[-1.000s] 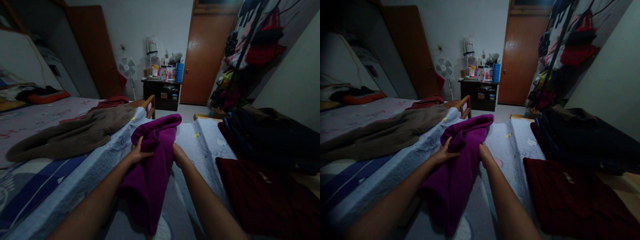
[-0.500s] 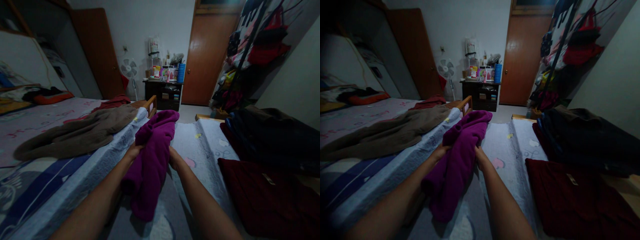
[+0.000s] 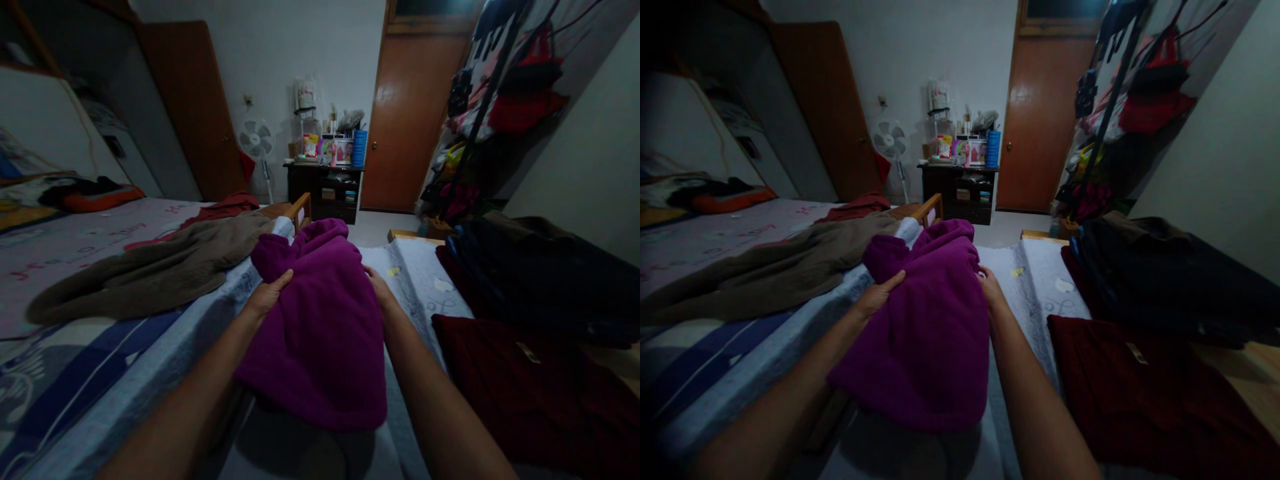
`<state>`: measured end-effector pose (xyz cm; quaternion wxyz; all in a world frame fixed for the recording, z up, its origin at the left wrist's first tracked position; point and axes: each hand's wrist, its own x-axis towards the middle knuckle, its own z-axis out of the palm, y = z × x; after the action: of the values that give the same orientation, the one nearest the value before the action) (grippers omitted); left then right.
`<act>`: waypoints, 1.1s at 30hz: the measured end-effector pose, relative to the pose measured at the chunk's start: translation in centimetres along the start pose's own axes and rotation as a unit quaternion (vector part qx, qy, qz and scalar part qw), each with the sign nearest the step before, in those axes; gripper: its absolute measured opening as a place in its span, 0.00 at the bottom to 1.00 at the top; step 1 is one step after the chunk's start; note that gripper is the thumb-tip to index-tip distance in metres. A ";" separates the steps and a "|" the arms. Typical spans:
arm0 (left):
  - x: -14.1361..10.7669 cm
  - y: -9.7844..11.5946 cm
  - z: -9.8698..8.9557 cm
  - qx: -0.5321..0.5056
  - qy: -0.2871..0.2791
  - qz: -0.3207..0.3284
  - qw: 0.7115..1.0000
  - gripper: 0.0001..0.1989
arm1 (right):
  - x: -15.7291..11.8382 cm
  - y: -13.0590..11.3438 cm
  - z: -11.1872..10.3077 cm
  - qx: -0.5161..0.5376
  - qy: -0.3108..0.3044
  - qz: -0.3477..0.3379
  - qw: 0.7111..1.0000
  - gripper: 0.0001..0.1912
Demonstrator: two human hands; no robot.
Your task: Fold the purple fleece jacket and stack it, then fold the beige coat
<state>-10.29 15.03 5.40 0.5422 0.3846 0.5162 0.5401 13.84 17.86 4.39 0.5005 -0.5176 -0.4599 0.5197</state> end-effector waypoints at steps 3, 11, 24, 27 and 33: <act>-0.9 1.9 -1.2 0.001 0.045 0.020 0.999 0.29 | -1.3 -2.3 -2.5 -0.070 0.026 -0.050 0.996 0.26; -3.3 4.7 -5.8 0.380 0.073 0.156 0.909 0.31 | -6.5 -5.8 -5.5 -0.537 0.038 -0.108 0.836 0.10; -5.0 1.4 -3.3 0.750 0.021 0.188 0.634 0.43 | -1.8 1.2 -7.1 -0.486 0.045 0.034 0.872 0.45; -3.9 -0.1 -3.2 0.739 -0.004 0.157 0.655 0.48 | -1.6 3.7 -5.7 -0.484 -0.003 0.029 0.875 0.56; -1.6 -3.0 -4.3 0.721 -0.053 0.092 0.685 0.33 | -1.7 3.1 -4.1 -0.602 -0.057 -0.057 0.795 0.24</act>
<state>-13.77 12.47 1.96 0.0720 0.7300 0.6790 0.0278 17.74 15.80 1.28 0.0894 -0.6569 -0.7360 0.1373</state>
